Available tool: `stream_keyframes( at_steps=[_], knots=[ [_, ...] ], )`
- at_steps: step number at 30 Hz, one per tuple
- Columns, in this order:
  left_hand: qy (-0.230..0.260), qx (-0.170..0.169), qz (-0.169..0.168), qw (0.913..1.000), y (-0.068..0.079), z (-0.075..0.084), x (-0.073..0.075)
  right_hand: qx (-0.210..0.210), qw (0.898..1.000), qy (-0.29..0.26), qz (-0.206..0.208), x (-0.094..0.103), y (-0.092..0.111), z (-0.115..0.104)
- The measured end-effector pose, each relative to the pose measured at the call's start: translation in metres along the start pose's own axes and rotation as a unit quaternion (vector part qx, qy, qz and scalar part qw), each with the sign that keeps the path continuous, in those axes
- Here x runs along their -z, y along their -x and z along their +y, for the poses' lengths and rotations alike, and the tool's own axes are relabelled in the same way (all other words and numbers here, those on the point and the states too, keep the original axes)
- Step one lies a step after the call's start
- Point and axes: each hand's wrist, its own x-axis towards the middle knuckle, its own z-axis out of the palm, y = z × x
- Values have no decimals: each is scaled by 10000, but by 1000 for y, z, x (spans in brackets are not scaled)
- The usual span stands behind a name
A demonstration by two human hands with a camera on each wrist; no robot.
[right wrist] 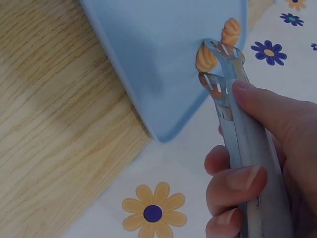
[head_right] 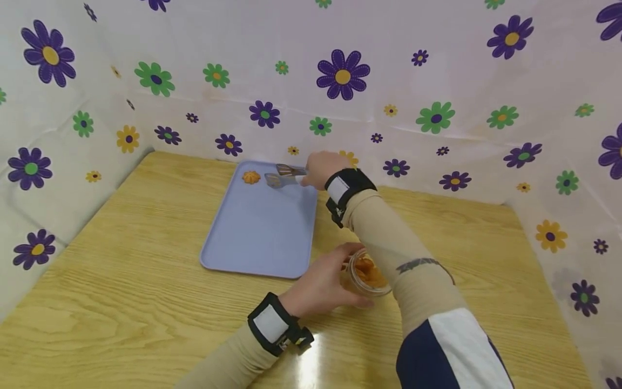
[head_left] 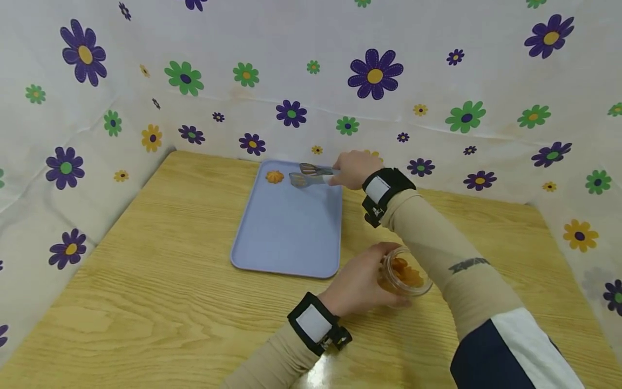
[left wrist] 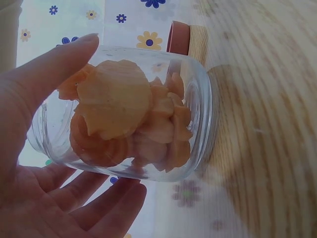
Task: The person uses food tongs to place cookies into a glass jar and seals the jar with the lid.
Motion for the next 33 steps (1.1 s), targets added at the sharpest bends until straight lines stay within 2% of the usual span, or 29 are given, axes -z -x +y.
stream_keyframes(
  at_steps=[5, 10, 14, 16, 19, 25, 29, 33],
  knots=[
    [-20, 54, -43, 10000, 1, 1, 0, 220, 9997, 61, 38, 9, 7, 9],
    [89, 205, -101, 9997, 1, 3, 0, 633, 9976, -21, 277, 37, 36, 16],
    [156, 296, -150, 9993, 0, 3, 0, 1085, 9920, -2, 646, 61, 80, 24],
    [220, 298, -157, 9992, 0, 3, 0, 1277, 9878, 45, 891, 70, 109, 30],
    [301, 349, -148, 9988, 0, 2, 0, 1352, 9834, 106, 1205, 79, 155, 40],
    [337, 476, -124, 9982, 1, 1, 0, 821, 9825, 496, 1598, 80, 240, 63],
    [283, 522, -157, 9981, -1, 1, -1, 314, 9852, 772, 1497, 65, 285, 81],
    [247, 527, -158, 9982, -3, 4, -3, -154, 9894, 773, 1218, 41, 317, 101]
  ],
)
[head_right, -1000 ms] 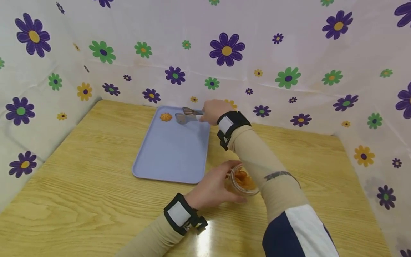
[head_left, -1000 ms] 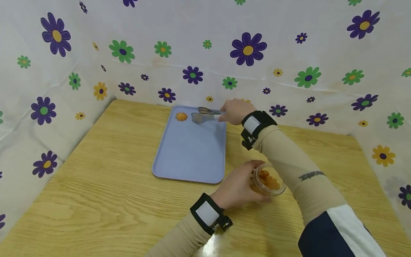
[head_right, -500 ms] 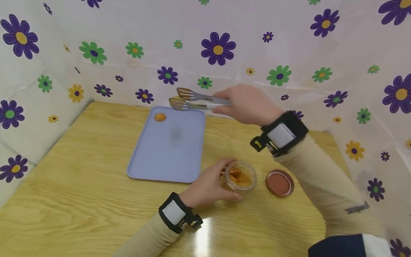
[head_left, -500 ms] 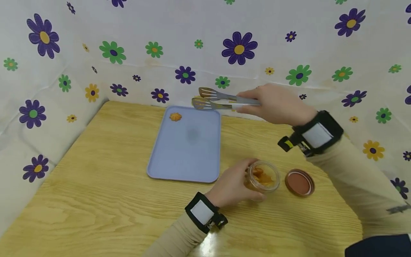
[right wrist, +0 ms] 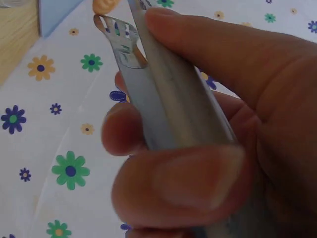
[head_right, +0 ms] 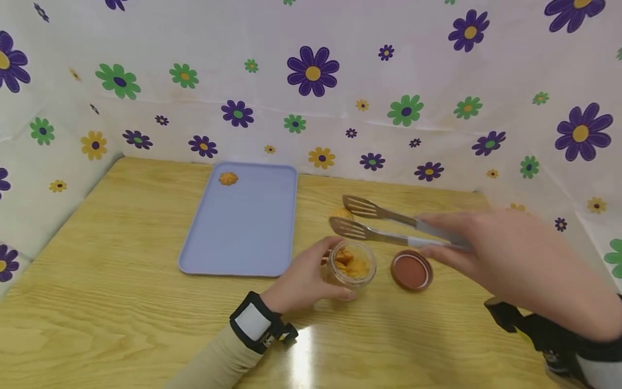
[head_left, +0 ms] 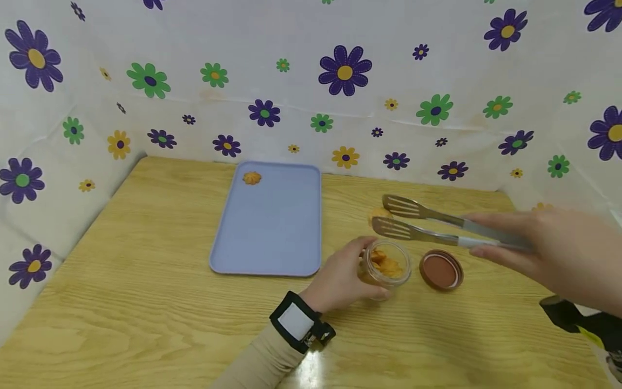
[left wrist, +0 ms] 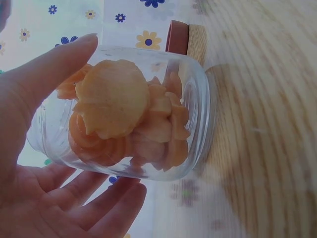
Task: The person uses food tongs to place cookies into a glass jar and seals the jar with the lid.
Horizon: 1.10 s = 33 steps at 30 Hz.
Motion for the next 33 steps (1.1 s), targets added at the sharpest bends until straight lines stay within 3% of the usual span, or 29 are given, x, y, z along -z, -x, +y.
stream_keyframes(
  at_steps=[7, 13, 18, 25, 33],
  knots=[
    [63, -67, 6, 10000, 0, -2, 2, -457, 9952, -229, -829, -29, 25, 21],
    [52, -99, 21, 9999, 2, -1, 1, -446, 9929, -459, -1006, -41, 26, 20],
    [113, -90, 6, 9999, 2, 1, 1, -563, 9889, -604, -1237, -41, 22, 20],
    [64, -55, -11, 10000, 1, 1, 1, -564, 9898, -749, -1074, -39, 21, 25],
    [40, -137, -3, 9999, 1, -1, 1, -471, 9831, -797, -1579, -43, 14, 18]
  ],
)
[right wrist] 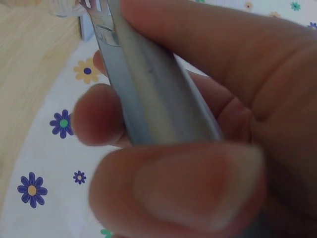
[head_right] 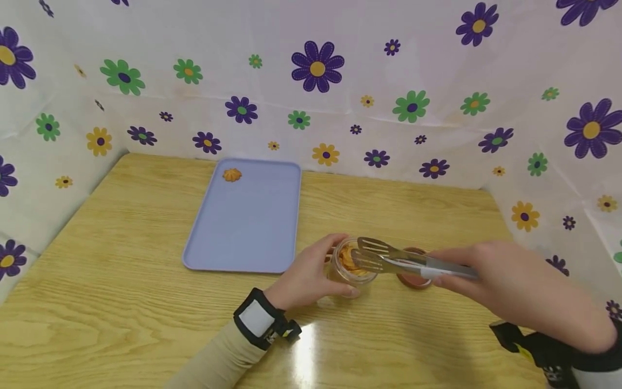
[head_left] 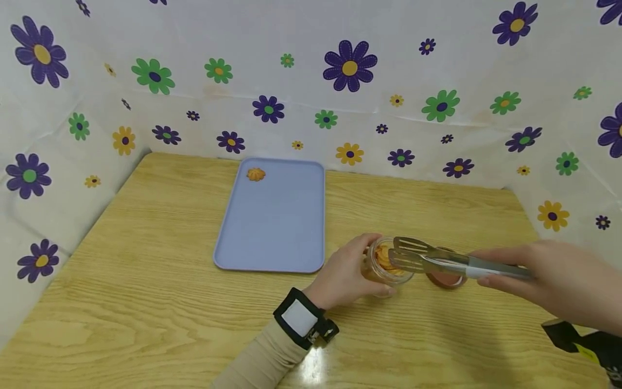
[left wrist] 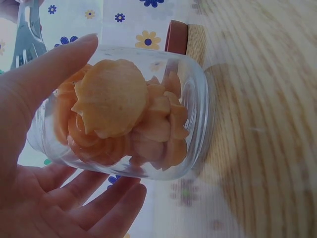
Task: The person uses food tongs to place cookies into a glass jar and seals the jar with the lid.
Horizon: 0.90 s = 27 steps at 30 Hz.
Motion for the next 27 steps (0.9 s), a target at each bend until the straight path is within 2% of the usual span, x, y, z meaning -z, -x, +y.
stream_keyframes(
  at_steps=[5, 12, 19, 27],
  knots=[
    [-30, -55, 20, 10000, -1, -1, -1, 143, 9998, 32, 126, 2, -3, -7],
    [-66, -2, 11, 10000, 0, 0, 0, 284, 9967, 148, 739, 18, -2, -9],
    [-42, -111, 12, 9999, 2, 0, 0, 254, 9995, 111, 138, 19, -12, -12],
    [-165, -25, 49, 9998, 3, 0, 1, 356, 9990, 8, -258, 13, -17, -14]
  ],
)
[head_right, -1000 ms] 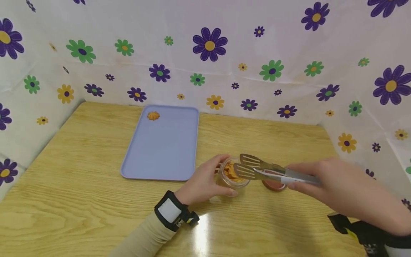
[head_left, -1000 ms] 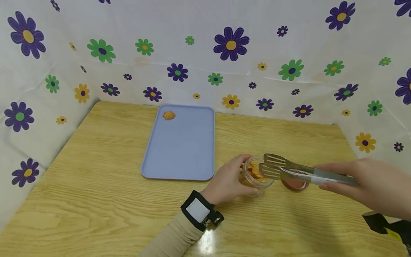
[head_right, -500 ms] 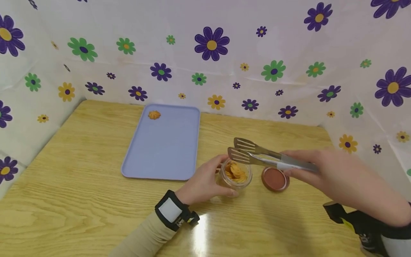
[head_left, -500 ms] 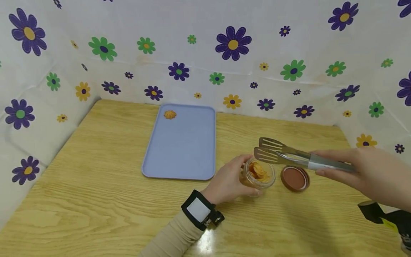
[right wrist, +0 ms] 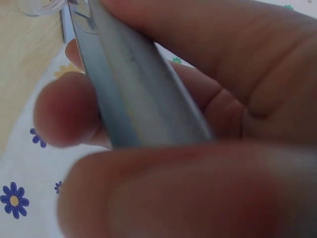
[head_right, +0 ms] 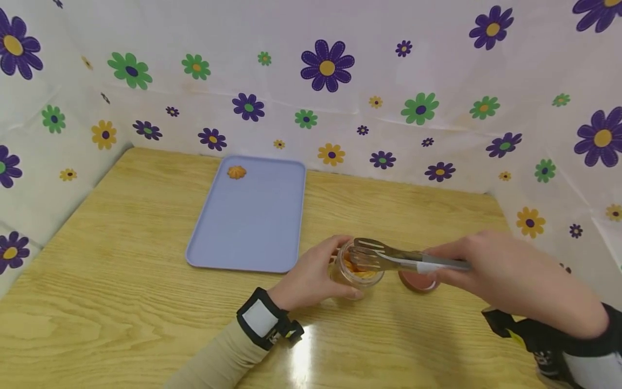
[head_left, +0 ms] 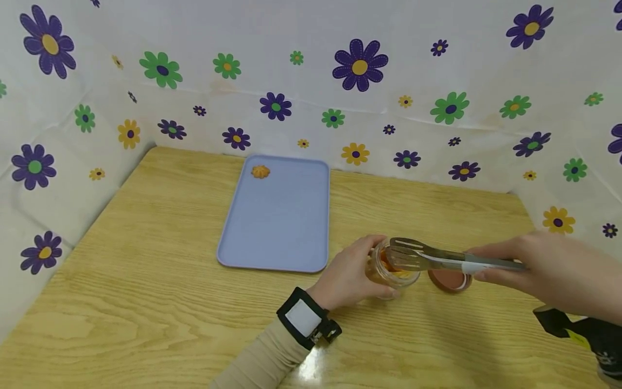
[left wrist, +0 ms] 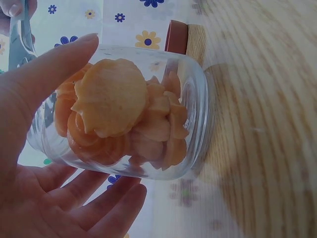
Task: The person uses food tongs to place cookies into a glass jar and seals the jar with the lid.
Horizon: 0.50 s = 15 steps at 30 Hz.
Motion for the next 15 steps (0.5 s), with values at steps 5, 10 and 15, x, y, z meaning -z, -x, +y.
stream_keyframes(
  at_steps=[5, 10, 15],
  knots=[
    [-6, -27, -9, 10000, -1, 0, -1, 71, 9994, -278, -181, -2, -2, -1],
    [12, -46, -42, 10000, -2, 0, -1, -84, 9995, -76, 304, 14, 2, -2],
    [-15, 5, -32, 10000, -2, 0, -1, 204, 9929, 341, 1119, 44, -13, -19]
  ],
)
